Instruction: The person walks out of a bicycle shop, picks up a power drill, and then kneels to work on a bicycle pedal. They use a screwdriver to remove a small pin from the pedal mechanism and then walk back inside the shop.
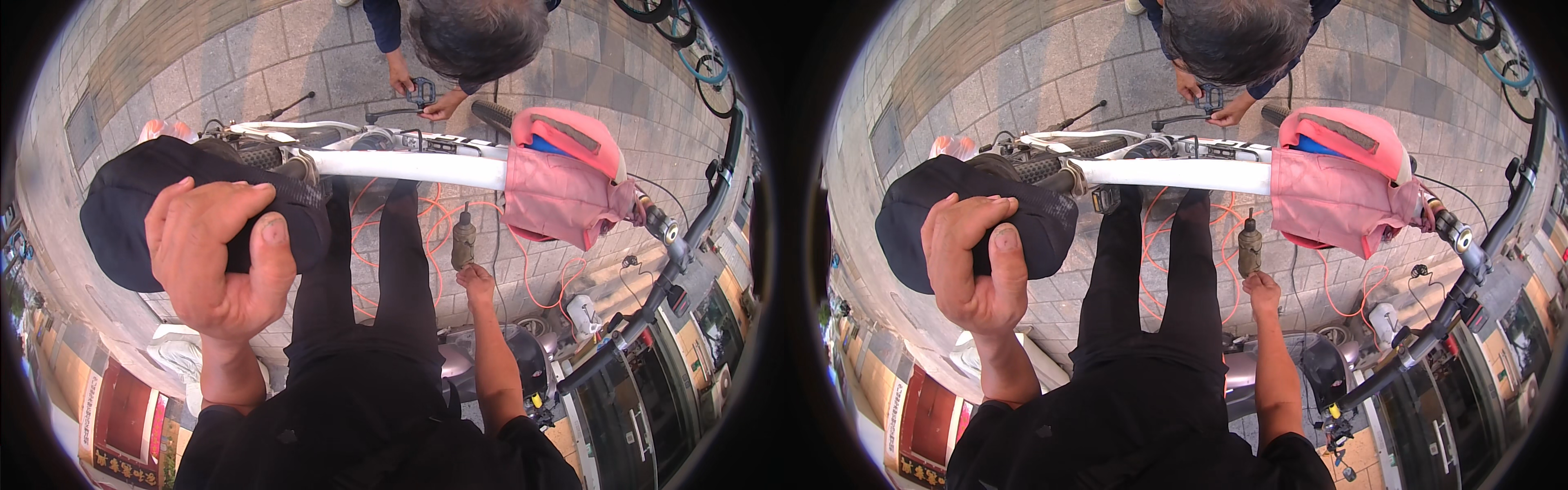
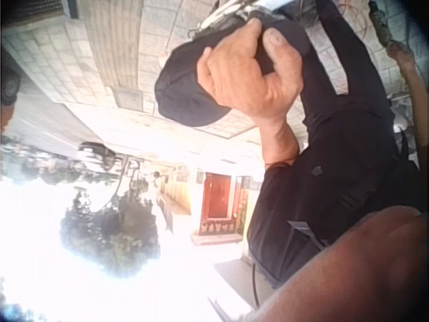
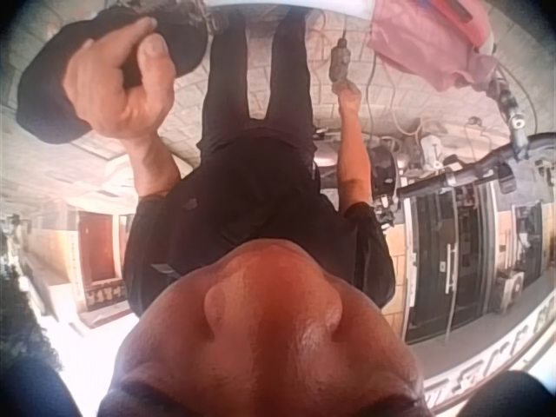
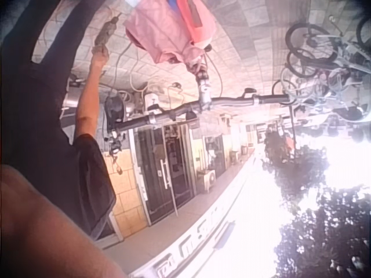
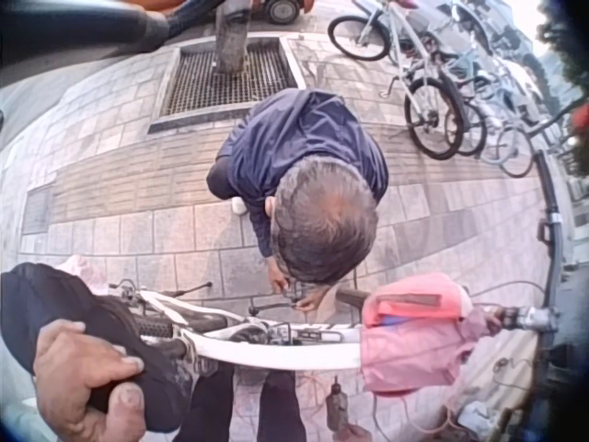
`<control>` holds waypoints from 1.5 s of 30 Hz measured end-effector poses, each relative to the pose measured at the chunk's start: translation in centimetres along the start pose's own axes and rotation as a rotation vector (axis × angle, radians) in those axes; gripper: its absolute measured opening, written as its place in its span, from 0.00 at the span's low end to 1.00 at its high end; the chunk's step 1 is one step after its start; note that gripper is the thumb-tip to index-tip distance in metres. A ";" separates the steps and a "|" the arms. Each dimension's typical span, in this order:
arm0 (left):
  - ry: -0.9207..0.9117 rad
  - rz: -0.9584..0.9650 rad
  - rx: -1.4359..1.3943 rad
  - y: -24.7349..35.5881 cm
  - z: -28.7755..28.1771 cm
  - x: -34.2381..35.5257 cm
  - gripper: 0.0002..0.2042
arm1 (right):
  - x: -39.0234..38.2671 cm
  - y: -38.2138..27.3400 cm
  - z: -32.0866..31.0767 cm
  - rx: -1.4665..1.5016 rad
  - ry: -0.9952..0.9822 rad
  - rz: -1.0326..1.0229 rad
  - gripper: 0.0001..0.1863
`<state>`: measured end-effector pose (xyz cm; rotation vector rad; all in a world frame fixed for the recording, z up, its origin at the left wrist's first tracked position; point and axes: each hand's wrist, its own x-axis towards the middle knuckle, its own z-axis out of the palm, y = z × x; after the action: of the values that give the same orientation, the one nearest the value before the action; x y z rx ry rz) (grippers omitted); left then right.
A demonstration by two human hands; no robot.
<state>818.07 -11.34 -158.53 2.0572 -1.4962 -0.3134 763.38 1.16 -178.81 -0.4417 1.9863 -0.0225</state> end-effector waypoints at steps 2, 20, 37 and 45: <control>0.000 0.001 -0.003 0.1 0.0 -0.1 0.07 | -0.1 -0.1 0.0 -0.001 0.001 0.002 0.15; 0.027 0.002 -0.004 0.0 0.0 -0.8 0.07 | -0.2 0.5 -0.4 0.021 -0.008 0.000 0.16; 0.024 0.010 0.006 -0.1 -0.1 -0.4 0.06 | -0.5 0.0 0.4 0.017 -0.010 -0.011 0.15; 0.045 0.011 -0.007 1.2 -0.6 -0.4 0.06 | -1.3 0.5 -0.9 0.004 -0.029 -0.015 0.16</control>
<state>817.32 -11.02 -157.42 2.0367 -1.4776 -0.2660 762.91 1.87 -177.41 -0.4523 1.9541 -0.0293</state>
